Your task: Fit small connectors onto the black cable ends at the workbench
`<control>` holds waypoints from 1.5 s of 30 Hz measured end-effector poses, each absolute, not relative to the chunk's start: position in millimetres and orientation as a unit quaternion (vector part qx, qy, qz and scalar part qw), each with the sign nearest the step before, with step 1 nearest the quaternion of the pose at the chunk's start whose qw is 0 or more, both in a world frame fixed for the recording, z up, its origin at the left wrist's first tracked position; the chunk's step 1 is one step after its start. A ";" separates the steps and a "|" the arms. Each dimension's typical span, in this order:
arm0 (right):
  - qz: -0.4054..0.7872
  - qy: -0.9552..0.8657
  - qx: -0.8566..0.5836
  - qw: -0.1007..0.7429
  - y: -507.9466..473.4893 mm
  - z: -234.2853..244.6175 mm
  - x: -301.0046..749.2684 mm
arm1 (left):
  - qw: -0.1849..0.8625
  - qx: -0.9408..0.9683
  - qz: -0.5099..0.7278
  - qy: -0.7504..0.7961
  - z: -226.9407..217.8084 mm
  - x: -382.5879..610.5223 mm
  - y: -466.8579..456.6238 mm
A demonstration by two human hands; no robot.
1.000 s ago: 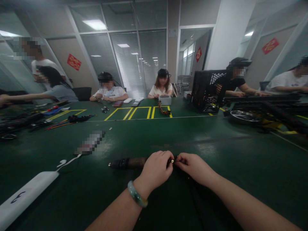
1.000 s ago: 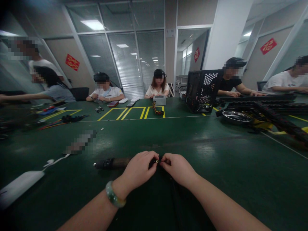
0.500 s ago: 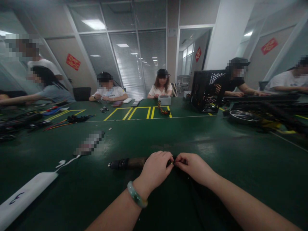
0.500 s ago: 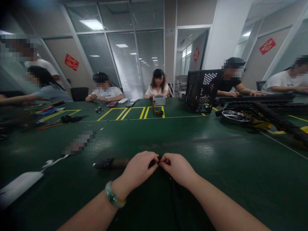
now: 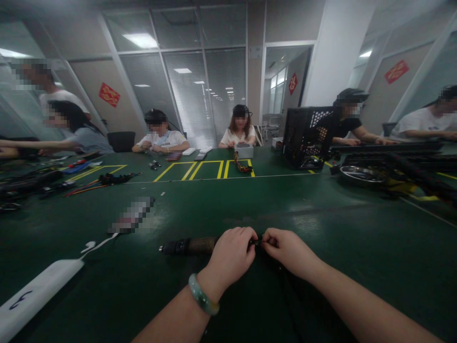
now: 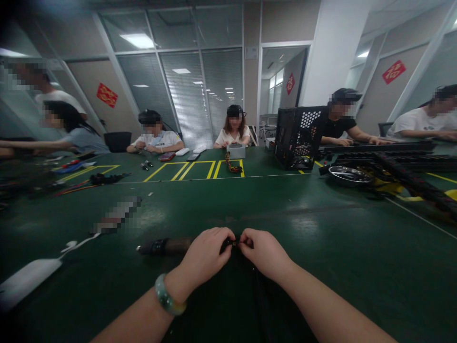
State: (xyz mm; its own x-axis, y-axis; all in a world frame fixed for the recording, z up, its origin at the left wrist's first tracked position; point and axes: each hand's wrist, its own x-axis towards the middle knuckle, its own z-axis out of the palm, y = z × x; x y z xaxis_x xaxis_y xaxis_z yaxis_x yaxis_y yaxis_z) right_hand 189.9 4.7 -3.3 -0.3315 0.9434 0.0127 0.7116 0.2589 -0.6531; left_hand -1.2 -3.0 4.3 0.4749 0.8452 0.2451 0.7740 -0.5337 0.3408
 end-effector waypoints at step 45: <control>0.342 -0.756 -0.503 0.243 11.5 -16.1 191.4 | 0.093 0.854 0.211 0.466 2.8 -2.5 -0.2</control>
State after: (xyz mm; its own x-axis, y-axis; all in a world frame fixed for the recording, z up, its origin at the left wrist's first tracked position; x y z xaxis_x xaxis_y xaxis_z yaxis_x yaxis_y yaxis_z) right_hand 191.4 11.5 -16.1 -0.3763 0.9262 0.0228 0.5935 0.2598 -0.7618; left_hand -2.5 -0.2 2.8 0.4768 0.8354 0.2734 0.7571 -0.5483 0.3552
